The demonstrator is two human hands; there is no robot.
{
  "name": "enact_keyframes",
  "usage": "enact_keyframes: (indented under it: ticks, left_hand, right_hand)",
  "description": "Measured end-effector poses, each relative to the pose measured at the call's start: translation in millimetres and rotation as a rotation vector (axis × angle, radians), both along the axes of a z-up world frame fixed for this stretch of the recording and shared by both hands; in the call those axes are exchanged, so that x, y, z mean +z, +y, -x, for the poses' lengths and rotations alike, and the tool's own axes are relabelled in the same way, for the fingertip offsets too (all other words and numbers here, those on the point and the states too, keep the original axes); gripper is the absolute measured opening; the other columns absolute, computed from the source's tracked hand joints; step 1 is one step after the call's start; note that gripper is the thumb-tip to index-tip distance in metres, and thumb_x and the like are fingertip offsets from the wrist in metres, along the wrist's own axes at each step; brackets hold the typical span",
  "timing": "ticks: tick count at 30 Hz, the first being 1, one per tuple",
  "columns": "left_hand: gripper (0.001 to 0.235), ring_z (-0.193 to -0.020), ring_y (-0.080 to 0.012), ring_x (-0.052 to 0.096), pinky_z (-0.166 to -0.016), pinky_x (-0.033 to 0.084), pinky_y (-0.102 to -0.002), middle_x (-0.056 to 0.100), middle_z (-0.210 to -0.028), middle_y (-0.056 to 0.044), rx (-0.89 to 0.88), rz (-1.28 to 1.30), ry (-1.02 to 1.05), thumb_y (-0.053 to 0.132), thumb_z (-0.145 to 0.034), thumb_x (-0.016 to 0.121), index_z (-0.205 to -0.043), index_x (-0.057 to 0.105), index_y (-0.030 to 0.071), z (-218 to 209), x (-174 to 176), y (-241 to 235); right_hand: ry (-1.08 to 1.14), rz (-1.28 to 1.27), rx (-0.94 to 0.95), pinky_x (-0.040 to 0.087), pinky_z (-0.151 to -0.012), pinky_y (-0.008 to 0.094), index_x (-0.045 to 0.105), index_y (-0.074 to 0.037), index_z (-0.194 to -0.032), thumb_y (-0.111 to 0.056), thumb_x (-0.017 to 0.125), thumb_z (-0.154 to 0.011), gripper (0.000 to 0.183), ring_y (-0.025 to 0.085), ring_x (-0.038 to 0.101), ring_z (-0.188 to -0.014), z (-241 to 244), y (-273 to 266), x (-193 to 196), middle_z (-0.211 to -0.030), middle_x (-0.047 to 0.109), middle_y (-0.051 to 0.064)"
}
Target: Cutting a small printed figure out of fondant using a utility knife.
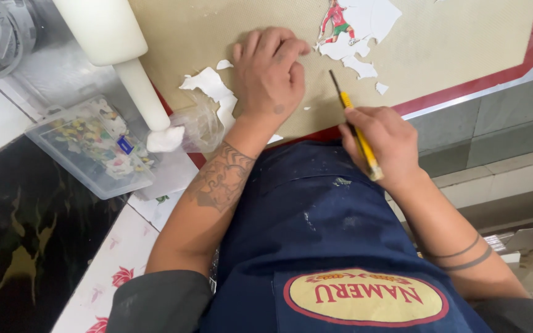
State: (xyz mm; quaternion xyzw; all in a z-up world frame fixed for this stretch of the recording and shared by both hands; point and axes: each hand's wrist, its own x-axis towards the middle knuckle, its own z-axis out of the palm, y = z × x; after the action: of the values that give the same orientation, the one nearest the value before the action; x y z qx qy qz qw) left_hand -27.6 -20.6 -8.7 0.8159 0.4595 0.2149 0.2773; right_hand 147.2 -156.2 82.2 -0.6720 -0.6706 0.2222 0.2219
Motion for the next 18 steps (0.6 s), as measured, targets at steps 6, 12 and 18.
enact_keyframes:
  ticks: [6, 12, 18]
  left_hand:
    - [0.013, -0.105, -0.0219, 0.056, -0.093, 0.040, -0.042, 0.060, -0.105, 0.002, -0.038, -0.019, -0.118, 0.015, -0.095, 0.072, -0.107, 0.068, 0.016, 5, 7, 3]
    - [0.017, -0.100, -0.0237, 0.054, -0.087, 0.036, -0.043, 0.058, -0.100, 0.000, -0.107, -0.051, -0.056, 0.025, -0.091, 0.081, -0.102, 0.069, 0.019, -9, 7, 11]
    - [0.016, -0.098, -0.0264, 0.057, -0.090, 0.040, -0.044, 0.059, -0.098, -0.001, -0.208, -0.021, -0.101, 0.017, -0.085, 0.078, -0.090, 0.062, 0.015, 5, 21, 24]
  right_hand:
    - [0.084, -0.014, -0.091, 0.059, -0.083, 0.039, 0.064, -0.001, -0.122, -0.001, 0.083, -0.093, 0.034, 0.033, 0.072, -0.095, -5, 0, -6, -0.109, 0.071, 0.018]
    - [0.126, -0.031, -0.106, 0.059, -0.084, 0.039, 0.064, -0.001, -0.122, -0.001, 0.082, -0.095, 0.032, 0.033, 0.072, -0.096, -5, 5, -8, -0.109, 0.072, 0.018]
    - [0.124, -0.021, -0.195, 0.059, -0.082, 0.036, 0.065, -0.001, -0.122, -0.001, 0.082, -0.096, 0.031, 0.034, 0.074, -0.098, -9, 1, -10, -0.108, 0.071, 0.020]
